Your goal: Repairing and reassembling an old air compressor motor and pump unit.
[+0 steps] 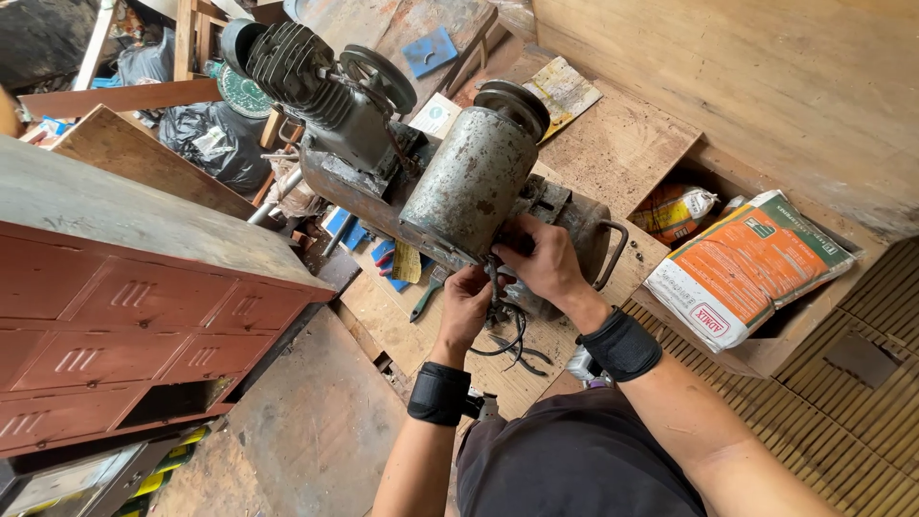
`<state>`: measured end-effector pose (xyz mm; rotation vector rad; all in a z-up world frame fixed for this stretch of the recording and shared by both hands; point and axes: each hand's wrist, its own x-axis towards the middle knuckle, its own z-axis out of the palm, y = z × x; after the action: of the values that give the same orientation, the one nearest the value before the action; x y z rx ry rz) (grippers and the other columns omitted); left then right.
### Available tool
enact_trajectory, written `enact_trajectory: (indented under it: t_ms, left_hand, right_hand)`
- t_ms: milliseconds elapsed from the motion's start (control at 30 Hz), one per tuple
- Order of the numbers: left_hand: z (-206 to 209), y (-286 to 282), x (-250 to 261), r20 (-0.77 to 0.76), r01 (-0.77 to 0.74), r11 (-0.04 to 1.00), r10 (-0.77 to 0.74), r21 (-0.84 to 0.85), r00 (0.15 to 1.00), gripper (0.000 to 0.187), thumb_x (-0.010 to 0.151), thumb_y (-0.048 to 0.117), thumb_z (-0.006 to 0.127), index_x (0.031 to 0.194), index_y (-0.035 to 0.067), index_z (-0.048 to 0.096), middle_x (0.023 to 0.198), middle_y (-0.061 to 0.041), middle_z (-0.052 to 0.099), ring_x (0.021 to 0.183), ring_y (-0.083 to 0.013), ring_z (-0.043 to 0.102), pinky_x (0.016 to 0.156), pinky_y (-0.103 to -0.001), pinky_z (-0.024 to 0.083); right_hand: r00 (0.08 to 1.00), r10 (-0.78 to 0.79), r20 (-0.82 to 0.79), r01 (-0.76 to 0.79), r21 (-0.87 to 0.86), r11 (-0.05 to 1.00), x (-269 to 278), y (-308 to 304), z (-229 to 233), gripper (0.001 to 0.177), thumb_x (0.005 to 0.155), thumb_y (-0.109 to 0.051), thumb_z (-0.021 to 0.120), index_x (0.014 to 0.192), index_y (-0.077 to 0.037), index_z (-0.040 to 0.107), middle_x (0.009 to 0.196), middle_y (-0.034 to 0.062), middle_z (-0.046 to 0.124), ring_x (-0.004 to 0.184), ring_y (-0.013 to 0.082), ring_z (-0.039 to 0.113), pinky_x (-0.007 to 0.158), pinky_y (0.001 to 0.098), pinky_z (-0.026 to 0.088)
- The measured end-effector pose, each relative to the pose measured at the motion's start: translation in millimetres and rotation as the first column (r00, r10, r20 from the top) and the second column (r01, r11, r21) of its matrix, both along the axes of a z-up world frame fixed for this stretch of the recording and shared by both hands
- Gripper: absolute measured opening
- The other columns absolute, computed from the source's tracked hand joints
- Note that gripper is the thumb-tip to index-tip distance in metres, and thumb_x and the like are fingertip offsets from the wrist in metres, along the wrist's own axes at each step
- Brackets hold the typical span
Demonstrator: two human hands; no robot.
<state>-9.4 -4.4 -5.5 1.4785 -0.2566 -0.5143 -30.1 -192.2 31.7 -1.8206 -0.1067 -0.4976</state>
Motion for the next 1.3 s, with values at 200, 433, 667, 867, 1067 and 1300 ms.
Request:
enact_trajectory:
  t_ms: [200,433,667,867,1067,1300]
  left_hand:
    - [0,-8,-7,0.081,-0.136,0.99,0.132,0.037,0.988,0.017,0.098,0.008,0.069,0.112,0.001,0.074,0.09,-0.004,0.076,0.077,-0.0095,0.067,0.07,-0.026,0.055]
    - [2,2,-22,0.202,-0.222,0.975,0.212,0.028,0.956,0.019,0.104,0.003,0.065,0.119,-0.005,0.073,0.102,-0.012,0.078,0.091,-0.0141,0.071,0.078,-0.028,0.054]
    - [7,10,-34,0.273,-0.322,0.946,0.303,0.029,0.913,0.036,0.099,0.004,0.064,0.135,0.002,0.064,0.124,-0.012,0.073,0.106,-0.0156,0.071,0.094,-0.031,0.058]
    - [-3,2,-48,0.367,-0.343,0.931,0.277,0.127,0.888,0.027,0.103,0.007,0.063,0.127,0.001,0.072,0.114,-0.012,0.078,0.101,-0.016,0.071,0.089,-0.029,0.058]
    - [15,3,-88,0.32,-0.34,0.916,0.263,0.214,0.91,0.027,0.099,0.006,0.061,0.123,0.004,0.074,0.106,-0.01,0.079,0.09,-0.0143,0.07,0.078,-0.029,0.056]
    - [48,-4,-108,0.658,-0.441,0.875,0.215,0.198,0.722,0.036,0.091,0.003,0.068,0.127,0.005,0.069,0.126,-0.015,0.071,0.112,-0.0275,0.071,0.095,-0.039,0.057]
  right_hand:
    - [0.996,-0.055,0.072,0.064,-0.134,0.989,1,1,-1,0.018,0.094,-0.011,0.075,0.103,0.001,0.066,0.089,0.0161,0.076,0.074,0.0245,0.075,0.064,0.0368,0.061]
    - [0.99,0.108,0.086,-0.105,-0.031,0.994,-42,-19,9,0.019,0.099,-0.015,0.072,0.112,0.0,0.068,0.099,0.0161,0.077,0.079,0.0201,0.077,0.064,0.031,0.064]
    - [0.993,-0.106,-0.057,0.104,-0.039,0.994,-99,-64,-9,0.015,0.093,-0.016,0.074,0.099,-0.002,0.075,0.087,0.0128,0.078,0.062,0.0189,0.072,0.054,0.0309,0.06]
    - [0.924,-0.369,-0.105,0.344,-0.195,0.918,-162,-89,-7,0.018,0.093,-0.015,0.076,0.102,0.001,0.076,0.087,0.0128,0.076,0.074,0.0179,0.072,0.066,0.0311,0.055]
    - [0.798,-0.512,-0.319,0.426,-0.302,0.853,-227,-105,-46,0.019,0.092,-0.018,0.078,0.102,-0.001,0.077,0.083,0.0149,0.075,0.072,0.0212,0.071,0.066,0.0343,0.054]
    - [0.758,-0.502,-0.416,0.275,-0.495,0.824,-225,-131,-83,0.025,0.088,-0.028,0.08,0.1,-0.006,0.078,0.079,0.0152,0.074,0.07,0.0248,0.073,0.065,0.0359,0.056]
